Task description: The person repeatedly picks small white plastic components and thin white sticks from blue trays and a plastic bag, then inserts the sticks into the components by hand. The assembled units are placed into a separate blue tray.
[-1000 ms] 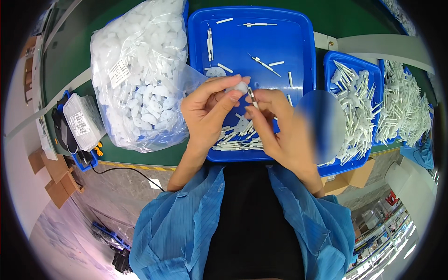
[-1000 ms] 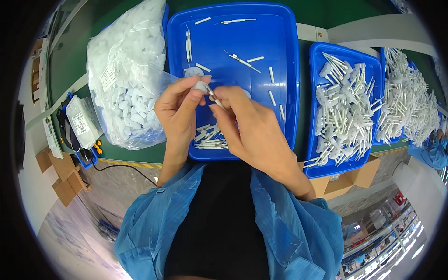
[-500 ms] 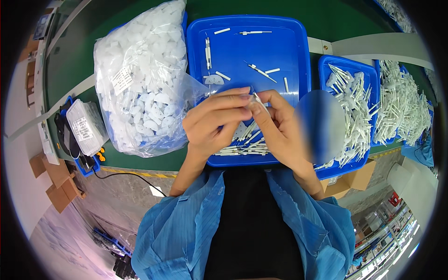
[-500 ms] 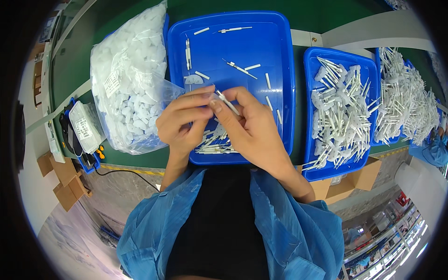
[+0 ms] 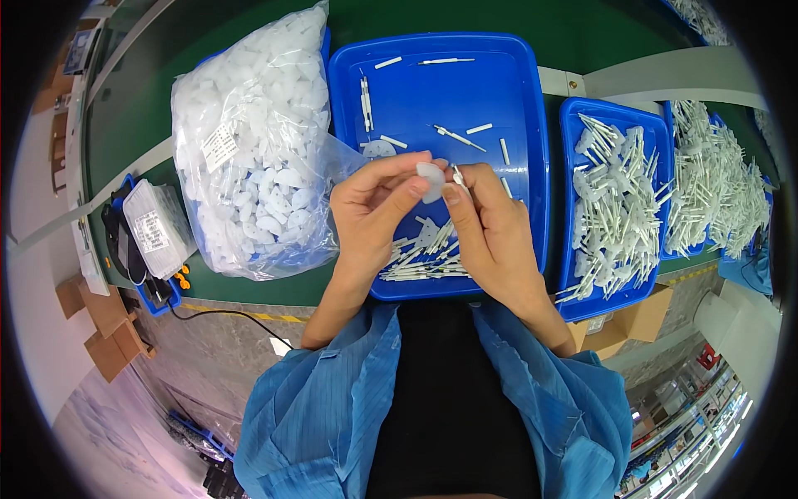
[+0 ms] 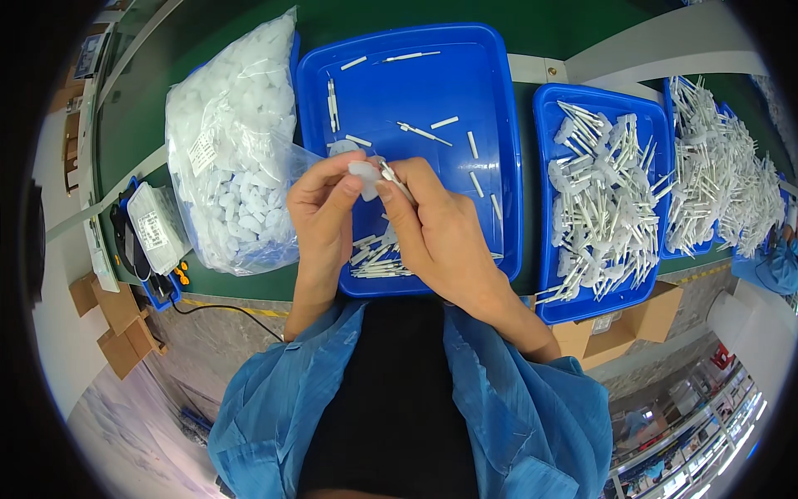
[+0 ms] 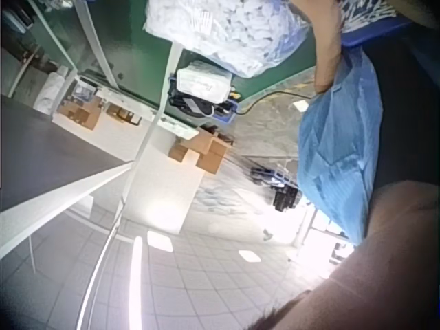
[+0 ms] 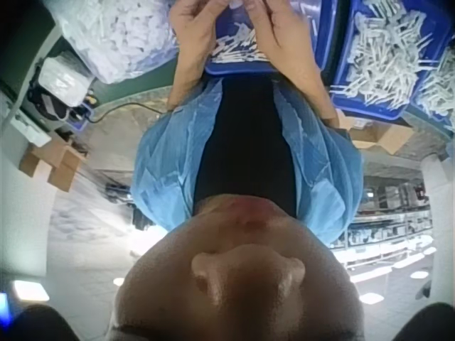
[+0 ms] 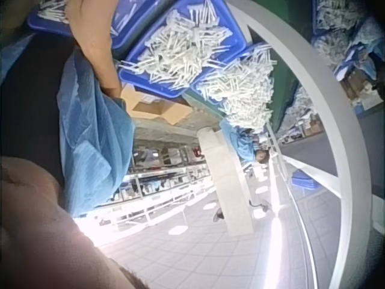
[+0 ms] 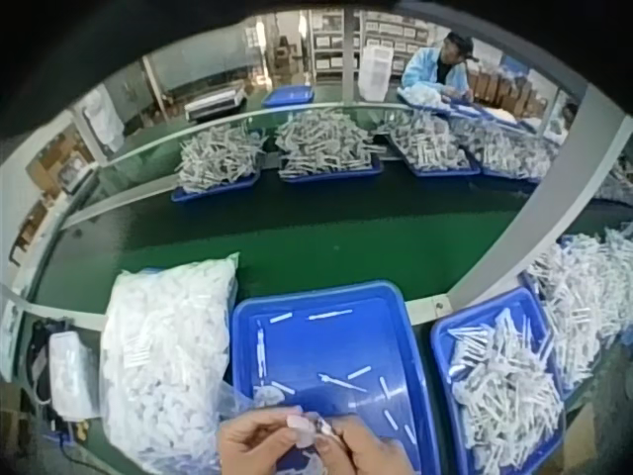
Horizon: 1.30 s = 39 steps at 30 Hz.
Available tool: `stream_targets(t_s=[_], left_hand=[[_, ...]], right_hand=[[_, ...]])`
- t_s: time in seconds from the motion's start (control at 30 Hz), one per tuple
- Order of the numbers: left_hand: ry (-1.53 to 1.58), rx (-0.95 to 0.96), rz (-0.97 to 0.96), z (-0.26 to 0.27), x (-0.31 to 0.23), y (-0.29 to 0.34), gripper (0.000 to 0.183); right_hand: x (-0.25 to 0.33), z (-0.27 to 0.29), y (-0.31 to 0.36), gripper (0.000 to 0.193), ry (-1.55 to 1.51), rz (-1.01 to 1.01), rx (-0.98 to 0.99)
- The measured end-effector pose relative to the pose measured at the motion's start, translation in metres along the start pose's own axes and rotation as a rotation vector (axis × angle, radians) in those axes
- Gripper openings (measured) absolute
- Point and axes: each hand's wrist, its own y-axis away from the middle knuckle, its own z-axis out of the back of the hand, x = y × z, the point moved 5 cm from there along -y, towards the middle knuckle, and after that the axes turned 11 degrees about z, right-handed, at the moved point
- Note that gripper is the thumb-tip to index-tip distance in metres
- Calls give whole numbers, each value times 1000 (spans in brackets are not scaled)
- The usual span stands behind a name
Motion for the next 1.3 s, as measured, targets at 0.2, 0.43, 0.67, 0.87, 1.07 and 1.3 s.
stream_targets(t_s=[0.2,0.43,0.67,0.87,1.07,1.3], left_hand=[[-107,-138,-30,10,1,-7,25],[-163,-63,-182,10,3,-5,25],[-109,-71,-111,12,2,-2,23],[-143,-79,-182,14,-1,-3,22],[-46,-52,-147,10,-3,-2,22],[-135,-7,-165,9,-2,-1,23]], right_hand=[[1,-6,7,15,276,249,-26],[7,-6,3,8,347,302,-38],[16,-1,1,9,308,234,68],[17,-1,4,6,227,252,0],[17,-1,4,7,253,250,19],[19,3,1,7,222,242,-11]])
